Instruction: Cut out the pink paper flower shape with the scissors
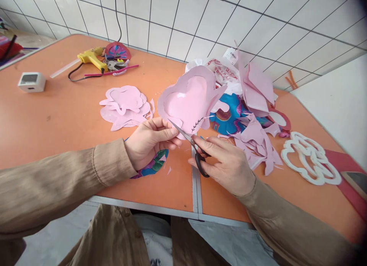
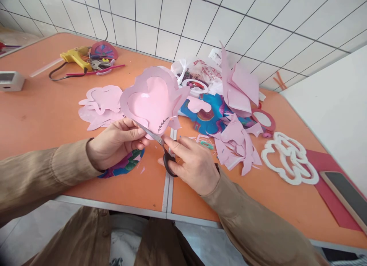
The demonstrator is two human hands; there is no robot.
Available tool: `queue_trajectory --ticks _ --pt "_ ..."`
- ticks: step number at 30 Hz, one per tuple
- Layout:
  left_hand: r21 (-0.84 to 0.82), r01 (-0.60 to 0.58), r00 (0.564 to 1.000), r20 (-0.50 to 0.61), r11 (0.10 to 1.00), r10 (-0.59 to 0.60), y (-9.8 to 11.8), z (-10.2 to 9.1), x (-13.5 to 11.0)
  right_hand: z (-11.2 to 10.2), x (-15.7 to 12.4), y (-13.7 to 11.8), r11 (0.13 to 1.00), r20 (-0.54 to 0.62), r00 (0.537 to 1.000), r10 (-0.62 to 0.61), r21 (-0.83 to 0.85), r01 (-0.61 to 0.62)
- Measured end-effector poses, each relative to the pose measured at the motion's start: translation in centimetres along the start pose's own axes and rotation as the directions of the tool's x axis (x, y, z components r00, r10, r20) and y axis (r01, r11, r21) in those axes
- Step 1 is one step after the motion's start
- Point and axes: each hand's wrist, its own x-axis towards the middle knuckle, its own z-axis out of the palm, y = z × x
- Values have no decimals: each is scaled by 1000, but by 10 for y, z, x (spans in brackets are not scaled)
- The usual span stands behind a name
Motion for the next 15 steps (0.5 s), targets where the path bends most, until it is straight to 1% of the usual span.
queue_trajectory --ticks 4,7,12,15 --pt "15 10 999 -36 1000 -10 0 1 0 2 1 0 996 4 1000 6 85 -6" --pt "43 -1 998 -66 999 4 0 2 0 2 1 -1 992 14 1000 13 125 -14" --pt "146 -70 993 -88 987 84 0 4 -2 1 0 0 986 55 997 47 156 -55" --pt "188 -101 988 -95 977 121 2 4 -2 1 0 0 987 60 997 53 149 -61"
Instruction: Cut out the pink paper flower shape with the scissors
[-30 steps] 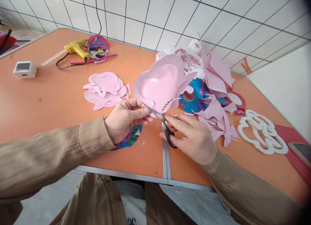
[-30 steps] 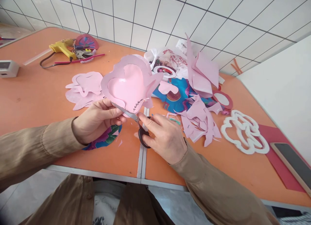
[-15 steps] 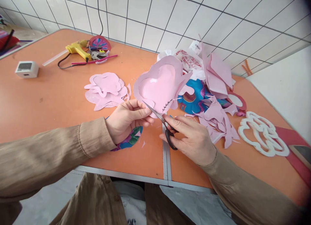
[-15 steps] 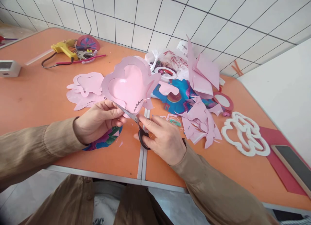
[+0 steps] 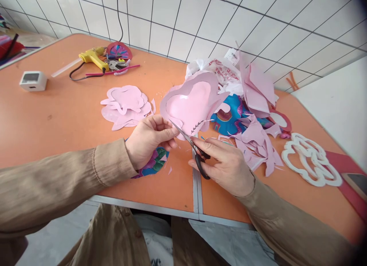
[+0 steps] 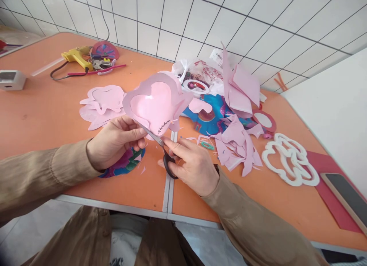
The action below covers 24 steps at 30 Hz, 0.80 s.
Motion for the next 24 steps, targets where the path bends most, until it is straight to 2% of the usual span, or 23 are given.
queue_trajectory --ticks 7,16,24 --pt "26 38 999 1 999 -38 3 -1 3 1 1 -1 1000 -23 1000 -4 -22 3" --pt "12 68 988 135 998 -69 8 -7 7 0 -2 -2 998 -55 998 14 -57 -17" --pt "-34 90 984 160 995 -84 2 -9 7 -5 -3 -6 994 -30 999 36 -105 -39"
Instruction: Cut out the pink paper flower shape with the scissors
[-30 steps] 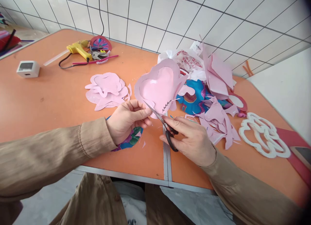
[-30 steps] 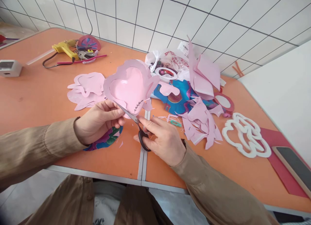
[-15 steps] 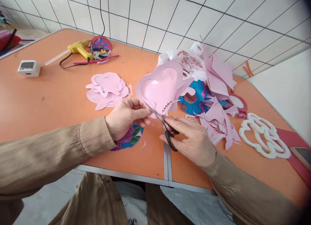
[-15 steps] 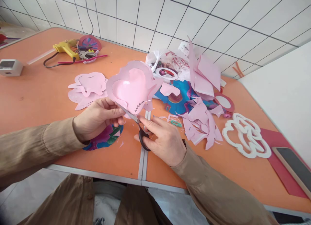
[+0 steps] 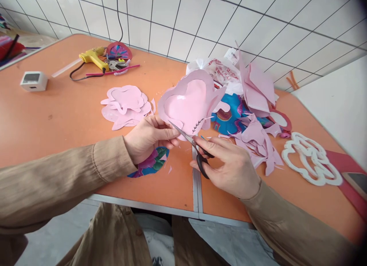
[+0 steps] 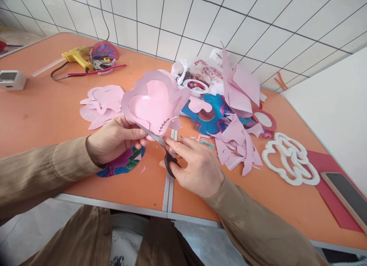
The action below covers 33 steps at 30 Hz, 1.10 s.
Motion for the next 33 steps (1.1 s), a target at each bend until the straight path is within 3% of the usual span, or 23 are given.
queue_trajectory --ticks 14,26,33 --pt "100 -111 993 -35 989 115 0 5 -2 -9 1 -4 998 86 996 37 -50 -33" --pt "17 -64 997 -48 998 65 -1 4 -2 -5 0 -5 991 79 994 72 109 -81" --pt "-5 -26 996 -81 1000 25 4 5 -1 -16 8 -6 945 228 963 141 258 -199"
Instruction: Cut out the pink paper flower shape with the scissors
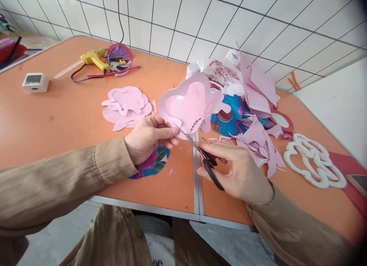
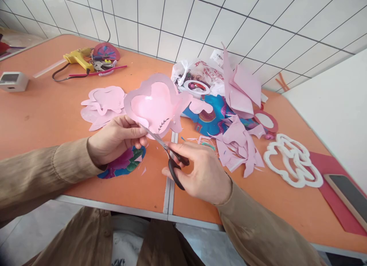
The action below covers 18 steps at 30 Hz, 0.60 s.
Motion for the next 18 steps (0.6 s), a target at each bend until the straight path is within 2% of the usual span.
queue_trajectory --ticks 4,11,18 --pt "-4 3 1000 23 1000 -3 1 -1 1 -3 0 2 992 54 995 85 92 -90" --pt "4 -8 1000 -3 1000 8 0 -3 1 -6 1 9 933 167 968 189 277 -230" --pt "-15 7 1000 -5 1000 -8 0 -2 0 -8 4 4 929 165 969 183 294 -225"
